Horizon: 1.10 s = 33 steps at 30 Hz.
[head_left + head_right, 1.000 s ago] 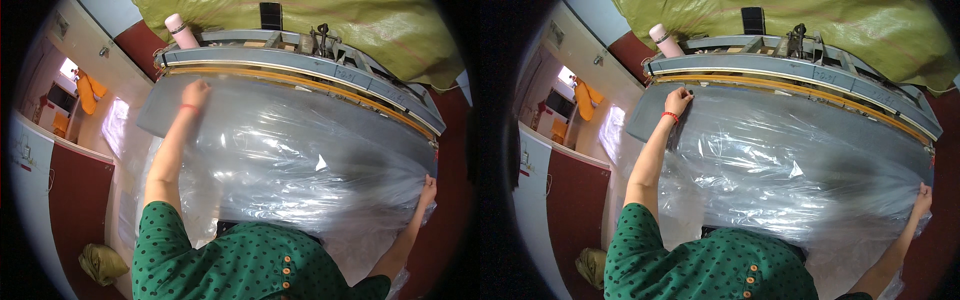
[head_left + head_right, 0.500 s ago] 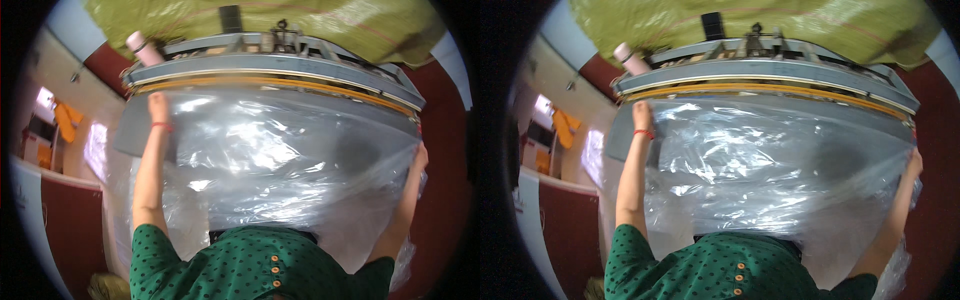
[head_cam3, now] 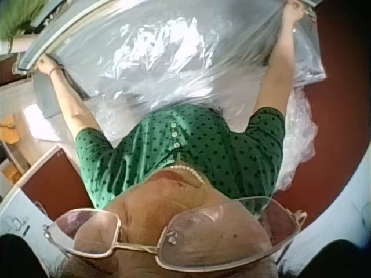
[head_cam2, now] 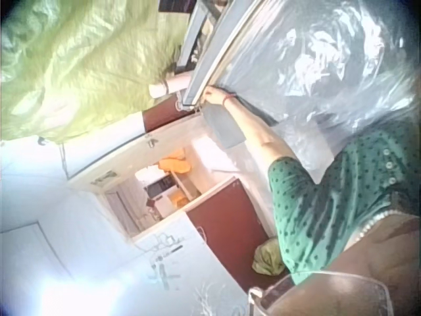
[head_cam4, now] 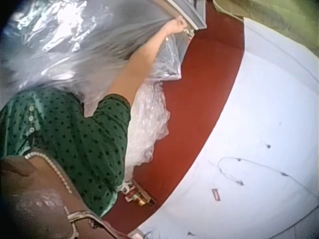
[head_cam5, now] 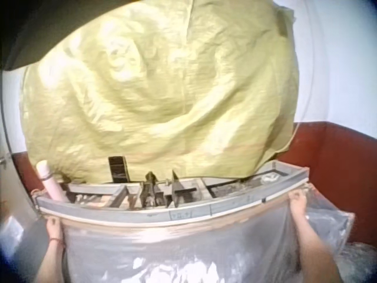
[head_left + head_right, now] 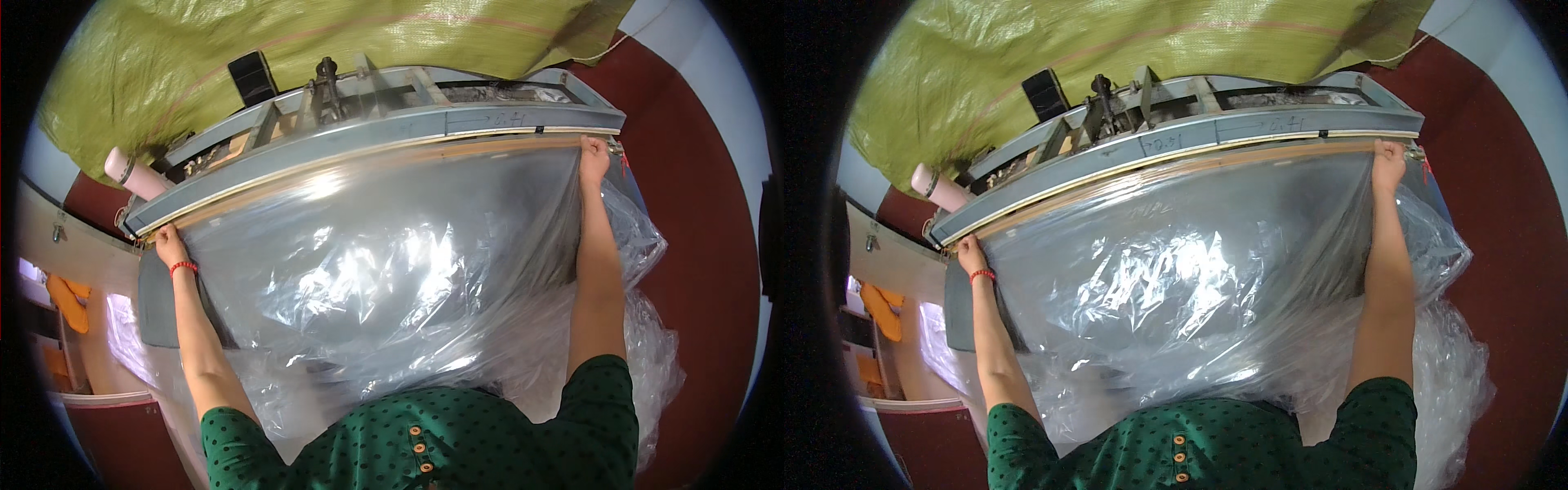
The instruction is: Placing and aligning a plastic sheet on a sealing machine and activating the heat seal.
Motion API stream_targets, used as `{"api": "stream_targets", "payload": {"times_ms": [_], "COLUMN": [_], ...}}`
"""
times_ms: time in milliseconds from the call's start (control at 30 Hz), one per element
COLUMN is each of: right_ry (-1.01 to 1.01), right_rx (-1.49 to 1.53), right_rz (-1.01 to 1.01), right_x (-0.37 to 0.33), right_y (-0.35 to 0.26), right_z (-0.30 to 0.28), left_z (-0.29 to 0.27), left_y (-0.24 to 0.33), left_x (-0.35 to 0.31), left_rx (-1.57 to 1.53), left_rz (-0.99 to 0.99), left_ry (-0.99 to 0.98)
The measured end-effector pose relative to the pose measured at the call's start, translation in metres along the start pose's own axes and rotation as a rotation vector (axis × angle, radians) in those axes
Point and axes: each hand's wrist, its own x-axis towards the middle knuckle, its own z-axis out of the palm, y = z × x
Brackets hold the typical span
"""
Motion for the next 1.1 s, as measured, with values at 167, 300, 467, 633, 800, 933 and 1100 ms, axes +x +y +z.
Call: {"api": "stream_targets", "payload": {"times_ms": [167, 300, 467, 633, 800, 933, 1100], "right_ry": [0.072, 0.089, -0.017, 0.074, 0.498, 0.187, 0.191], "right_rx": [-0.093, 0.077, 0.329, -0.079, -0.749, 0.233, 0.434], "right_rz": [0.010, 0.154, 0.368, -0.423, -0.105, 0.671, 0.381], "right_x": [0.001, 0.005, 0.004, -0.016, -0.054, -0.069, -0.078], "right_y": [-0.008, -0.004, -0.017, -0.054, -0.004, 0.060, 0.026], "right_z": [-0.003, -0.006, -0.024, -0.114, -0.227, -0.257, -0.232], "left_z": [-0.004, -0.007, -0.006, -0.047, -0.142, -0.157, -0.116], "left_y": [0.012, 0.012, 0.013, 0.062, 0.108, 0.126, 0.162], "left_x": [-0.004, -0.002, 0.001, -0.027, -0.105, -0.196, -0.355], "left_rx": [-0.016, -0.344, -0.247, -0.284, -0.340, 0.555, 0.089], "left_rz": [-0.035, -0.183, -0.244, -0.160, 0.049, 0.523, 0.669], "left_ry": [-0.009, 0.036, 0.064, -0.434, -0.158, 0.132, -1.437]}}
